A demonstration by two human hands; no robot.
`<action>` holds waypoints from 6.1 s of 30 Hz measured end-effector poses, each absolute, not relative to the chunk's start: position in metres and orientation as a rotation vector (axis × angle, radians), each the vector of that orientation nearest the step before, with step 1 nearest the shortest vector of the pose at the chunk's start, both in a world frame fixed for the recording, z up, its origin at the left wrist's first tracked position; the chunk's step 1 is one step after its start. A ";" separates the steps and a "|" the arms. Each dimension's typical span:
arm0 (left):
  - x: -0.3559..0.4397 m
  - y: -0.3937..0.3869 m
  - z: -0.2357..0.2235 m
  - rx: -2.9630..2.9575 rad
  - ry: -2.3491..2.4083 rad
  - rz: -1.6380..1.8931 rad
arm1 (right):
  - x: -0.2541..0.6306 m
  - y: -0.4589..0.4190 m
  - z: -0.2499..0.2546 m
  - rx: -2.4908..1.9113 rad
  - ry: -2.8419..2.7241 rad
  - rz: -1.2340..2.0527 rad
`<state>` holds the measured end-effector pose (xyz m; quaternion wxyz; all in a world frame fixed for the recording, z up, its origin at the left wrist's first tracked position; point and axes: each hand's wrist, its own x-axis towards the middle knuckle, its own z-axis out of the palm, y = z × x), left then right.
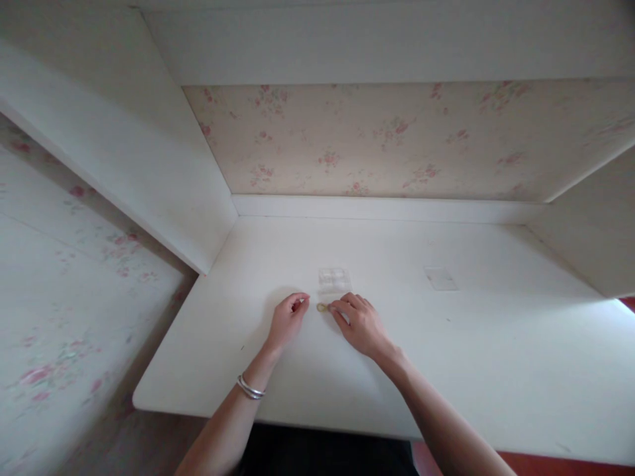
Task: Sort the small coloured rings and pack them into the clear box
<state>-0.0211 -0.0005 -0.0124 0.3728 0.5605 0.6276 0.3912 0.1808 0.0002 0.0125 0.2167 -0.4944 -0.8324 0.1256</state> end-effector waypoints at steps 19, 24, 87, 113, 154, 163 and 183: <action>-0.029 0.001 -0.012 1.435 1.513 0.992 | 0.148 0.009 0.009 -1.313 -2.472 0.277; -0.028 0.000 -0.017 1.556 1.515 0.949 | 0.156 0.018 0.004 -1.296 -2.252 0.428; 0.008 -0.015 0.001 2.240 1.784 0.502 | 0.225 0.014 -0.027 -1.506 -1.536 0.585; 0.026 0.072 0.004 2.148 1.668 0.854 | 0.225 0.015 -0.033 -1.520 -1.548 0.549; -0.033 -0.020 -0.013 2.224 1.688 0.634 | 0.153 0.033 0.007 -1.474 -2.208 0.287; -0.031 -0.022 -0.012 2.253 1.716 0.595 | 0.156 0.056 0.002 -1.416 -2.026 0.417; -0.020 -0.008 -0.015 1.878 1.602 1.041 | 0.136 0.030 0.006 -1.310 -1.992 0.672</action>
